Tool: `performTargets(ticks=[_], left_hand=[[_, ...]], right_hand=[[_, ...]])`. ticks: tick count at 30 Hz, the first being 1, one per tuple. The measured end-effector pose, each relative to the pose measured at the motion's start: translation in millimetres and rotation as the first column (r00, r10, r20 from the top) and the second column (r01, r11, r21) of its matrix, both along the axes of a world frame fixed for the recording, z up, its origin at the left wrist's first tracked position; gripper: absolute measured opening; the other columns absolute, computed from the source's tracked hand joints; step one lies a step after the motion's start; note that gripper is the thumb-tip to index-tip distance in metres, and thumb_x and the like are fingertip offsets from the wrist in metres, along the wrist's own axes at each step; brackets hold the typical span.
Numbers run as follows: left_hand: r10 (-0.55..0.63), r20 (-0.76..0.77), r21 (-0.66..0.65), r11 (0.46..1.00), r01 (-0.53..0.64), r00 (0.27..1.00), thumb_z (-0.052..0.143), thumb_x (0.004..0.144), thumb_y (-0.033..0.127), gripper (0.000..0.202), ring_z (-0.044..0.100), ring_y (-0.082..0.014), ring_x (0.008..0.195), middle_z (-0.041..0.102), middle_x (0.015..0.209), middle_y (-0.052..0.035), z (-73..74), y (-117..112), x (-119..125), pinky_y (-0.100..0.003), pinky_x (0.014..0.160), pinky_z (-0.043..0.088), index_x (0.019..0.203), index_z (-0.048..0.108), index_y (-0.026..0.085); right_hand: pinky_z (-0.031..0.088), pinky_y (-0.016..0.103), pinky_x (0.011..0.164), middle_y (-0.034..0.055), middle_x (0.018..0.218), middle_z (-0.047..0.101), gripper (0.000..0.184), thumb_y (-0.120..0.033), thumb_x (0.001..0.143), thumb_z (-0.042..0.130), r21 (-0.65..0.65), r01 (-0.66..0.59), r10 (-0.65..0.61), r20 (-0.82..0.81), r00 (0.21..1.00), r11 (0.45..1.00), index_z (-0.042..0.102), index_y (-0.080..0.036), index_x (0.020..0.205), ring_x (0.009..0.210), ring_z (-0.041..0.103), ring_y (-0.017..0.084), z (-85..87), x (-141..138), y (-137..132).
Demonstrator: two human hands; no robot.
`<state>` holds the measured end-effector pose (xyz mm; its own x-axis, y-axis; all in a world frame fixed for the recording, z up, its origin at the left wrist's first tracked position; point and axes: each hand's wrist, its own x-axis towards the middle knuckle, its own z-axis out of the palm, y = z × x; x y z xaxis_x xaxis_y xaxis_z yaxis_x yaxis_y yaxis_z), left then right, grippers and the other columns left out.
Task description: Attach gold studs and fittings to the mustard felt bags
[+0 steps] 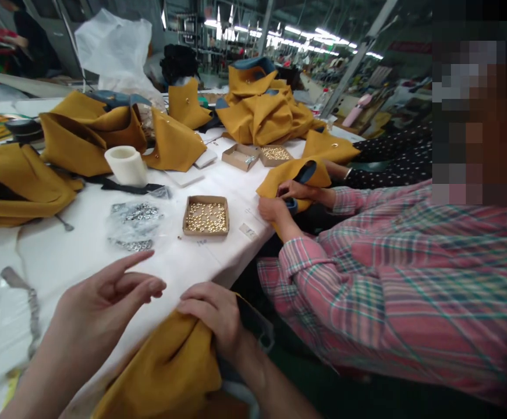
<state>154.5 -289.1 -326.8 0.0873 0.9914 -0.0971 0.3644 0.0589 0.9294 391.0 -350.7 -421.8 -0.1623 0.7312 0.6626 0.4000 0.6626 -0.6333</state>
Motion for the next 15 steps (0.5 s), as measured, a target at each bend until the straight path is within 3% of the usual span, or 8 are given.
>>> performTargets(ticks=[3,6,10,15], left_hand=[[0.063,0.035,-0.242,0.969,-0.053,0.997,0.098,0.08,0.072,0.056,0.087,-0.0264,0.096,0.092,0.104,-0.0072,-28.6,-45.7,-21.1,-0.028,0.086,0.073,0.111,0.093,0.026],[0.005,0.097,-0.287,0.958,0.023,0.995,0.095,0.087,0.068,0.044,0.086,-0.0271,0.104,0.092,0.109,-0.004,-44.5,-71.9,-14.7,-0.031,0.099,0.07,0.107,0.095,0.029],[-0.045,0.169,-0.247,0.965,0.086,0.985,0.087,0.098,0.063,0.036,0.084,-0.0248,0.105,0.092,0.114,-0.0009,-45.6,-89.0,-3.5,-0.031,0.099,0.066,0.115,0.094,0.032],[0.005,0.157,-0.161,0.987,0.021,0.988,0.081,0.104,0.061,0.031,0.083,-0.0235,0.111,0.091,0.118,0.0021,-40.7,-106.9,-8.8,-0.029,0.1,0.063,0.114,0.092,0.034]], right_hand=[[0.067,0.035,0.1,0.008,0.128,0.082,0.021,-0.022,0.12,0.062,-0.01,-0.104,0.104,-0.022,0.994,0.995,0.076,-0.024,0.136,0.118,0.081,0.02,13.7,2.7,-21.0],[0.069,0.039,0.107,0.0113,0.137,0.082,0.029,-0.021,0.121,0.058,-0.025,-0.169,0.168,-0.02,0.986,0.985,0.073,-0.025,0.146,0.127,0.081,0.023,24.9,-1.5,-37.6],[0.071,0.042,0.112,0.012,0.144,0.081,0.038,-0.014,0.119,0.055,-0.085,-0.139,0.137,-0.023,0.99,0.987,0.069,-0.024,0.153,0.134,0.08,0.024,29.5,-9.7,-47.4],[0.07,0.038,0.111,0.0084,0.14,0.082,0.032,-0.012,0.117,0.06,-0.141,-0.152,0.148,-0.038,0.988,0.978,0.073,-0.025,0.143,0.13,0.081,0.021,31.7,-17.2,-56.0]])
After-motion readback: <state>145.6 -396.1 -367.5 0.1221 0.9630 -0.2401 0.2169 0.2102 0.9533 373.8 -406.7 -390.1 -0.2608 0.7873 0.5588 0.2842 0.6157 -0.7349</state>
